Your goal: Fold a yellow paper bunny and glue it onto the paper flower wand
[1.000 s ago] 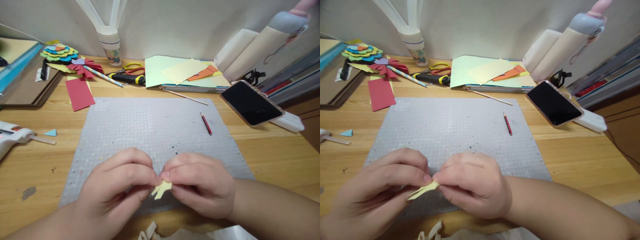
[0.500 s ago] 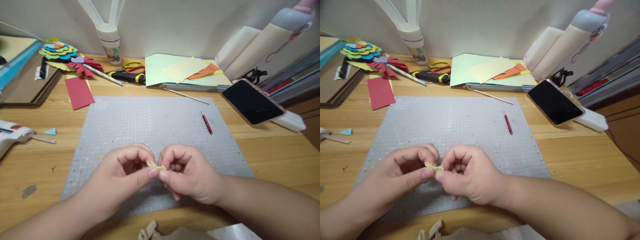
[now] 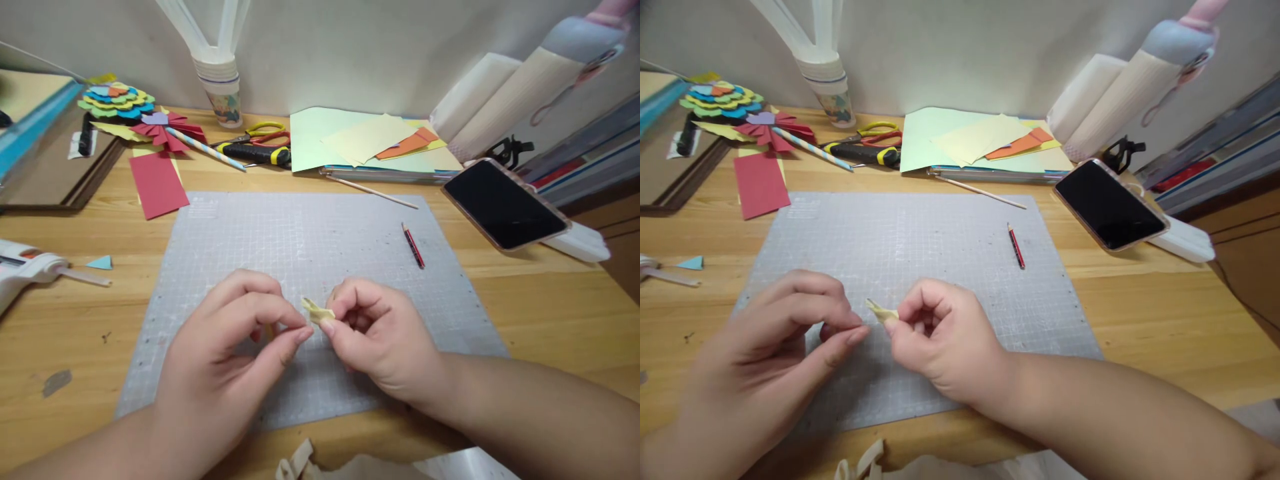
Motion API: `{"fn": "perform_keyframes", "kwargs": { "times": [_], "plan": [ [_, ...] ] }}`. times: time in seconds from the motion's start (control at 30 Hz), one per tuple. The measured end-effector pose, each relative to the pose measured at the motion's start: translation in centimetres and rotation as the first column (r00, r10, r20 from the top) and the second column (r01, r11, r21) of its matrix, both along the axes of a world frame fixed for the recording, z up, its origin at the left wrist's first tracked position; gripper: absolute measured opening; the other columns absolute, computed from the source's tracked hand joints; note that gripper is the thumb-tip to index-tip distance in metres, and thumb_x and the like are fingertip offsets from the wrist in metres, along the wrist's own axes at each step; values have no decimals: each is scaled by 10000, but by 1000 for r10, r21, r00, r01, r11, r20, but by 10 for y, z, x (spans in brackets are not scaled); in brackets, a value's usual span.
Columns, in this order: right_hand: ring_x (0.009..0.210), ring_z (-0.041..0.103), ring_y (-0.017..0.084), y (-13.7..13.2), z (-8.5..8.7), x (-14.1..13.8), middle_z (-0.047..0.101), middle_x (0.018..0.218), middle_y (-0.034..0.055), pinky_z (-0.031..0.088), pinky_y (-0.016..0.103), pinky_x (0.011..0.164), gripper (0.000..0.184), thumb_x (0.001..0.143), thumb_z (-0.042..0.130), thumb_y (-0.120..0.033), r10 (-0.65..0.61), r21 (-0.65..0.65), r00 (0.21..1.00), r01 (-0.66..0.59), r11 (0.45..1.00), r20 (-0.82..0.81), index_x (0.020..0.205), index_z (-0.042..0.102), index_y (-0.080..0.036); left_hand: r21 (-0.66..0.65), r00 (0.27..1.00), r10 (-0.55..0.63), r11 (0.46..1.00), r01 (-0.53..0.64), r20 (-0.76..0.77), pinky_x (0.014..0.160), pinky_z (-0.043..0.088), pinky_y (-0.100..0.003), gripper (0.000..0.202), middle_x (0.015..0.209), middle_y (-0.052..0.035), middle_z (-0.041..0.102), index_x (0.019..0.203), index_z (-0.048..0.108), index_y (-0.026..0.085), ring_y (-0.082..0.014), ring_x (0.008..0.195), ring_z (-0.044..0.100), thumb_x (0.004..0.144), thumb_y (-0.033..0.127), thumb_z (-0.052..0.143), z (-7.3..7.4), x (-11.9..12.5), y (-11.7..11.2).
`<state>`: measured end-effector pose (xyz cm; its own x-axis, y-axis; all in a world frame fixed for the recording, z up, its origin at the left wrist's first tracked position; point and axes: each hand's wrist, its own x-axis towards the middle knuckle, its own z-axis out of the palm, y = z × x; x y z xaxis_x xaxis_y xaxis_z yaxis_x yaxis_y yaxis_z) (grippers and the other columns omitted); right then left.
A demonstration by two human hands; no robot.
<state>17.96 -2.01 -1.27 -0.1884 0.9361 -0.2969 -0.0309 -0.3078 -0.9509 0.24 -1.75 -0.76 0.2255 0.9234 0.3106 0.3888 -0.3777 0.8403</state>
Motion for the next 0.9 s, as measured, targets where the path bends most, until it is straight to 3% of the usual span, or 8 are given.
{"fn": "perform_keyframes", "kwargs": {
  "times": [0.07,0.23,0.9],
  "plan": [
    [466,417,62,-2,-1,-1,514,574,-51,356,193,418,227,675,734,-236,-5,66,999,3,998,32,640,512,-206,47,997,-16,999,20,-76,587,485,-208,155,793,36,615,821,690,284,-104,706,604,821,135,647,2,-2,-1],
    [508,458,87,-4,-1,-2,532,581,-37,394,211,446,163,706,665,-229,5,157,997,-17,987,76,649,513,-216,72,996,-7,997,13,-85,592,499,-198,198,804,39,627,863,708,294,-94,707,618,815,116,636,1,-2,1],
    [515,466,92,-4,-4,-1,528,581,-39,400,211,452,156,723,653,-186,2,223,997,-20,975,83,654,517,-217,55,996,38,998,-33,-85,558,472,-203,144,788,45,623,851,708,286,-85,675,608,816,152,667,-2,0,0]
  ]
}}
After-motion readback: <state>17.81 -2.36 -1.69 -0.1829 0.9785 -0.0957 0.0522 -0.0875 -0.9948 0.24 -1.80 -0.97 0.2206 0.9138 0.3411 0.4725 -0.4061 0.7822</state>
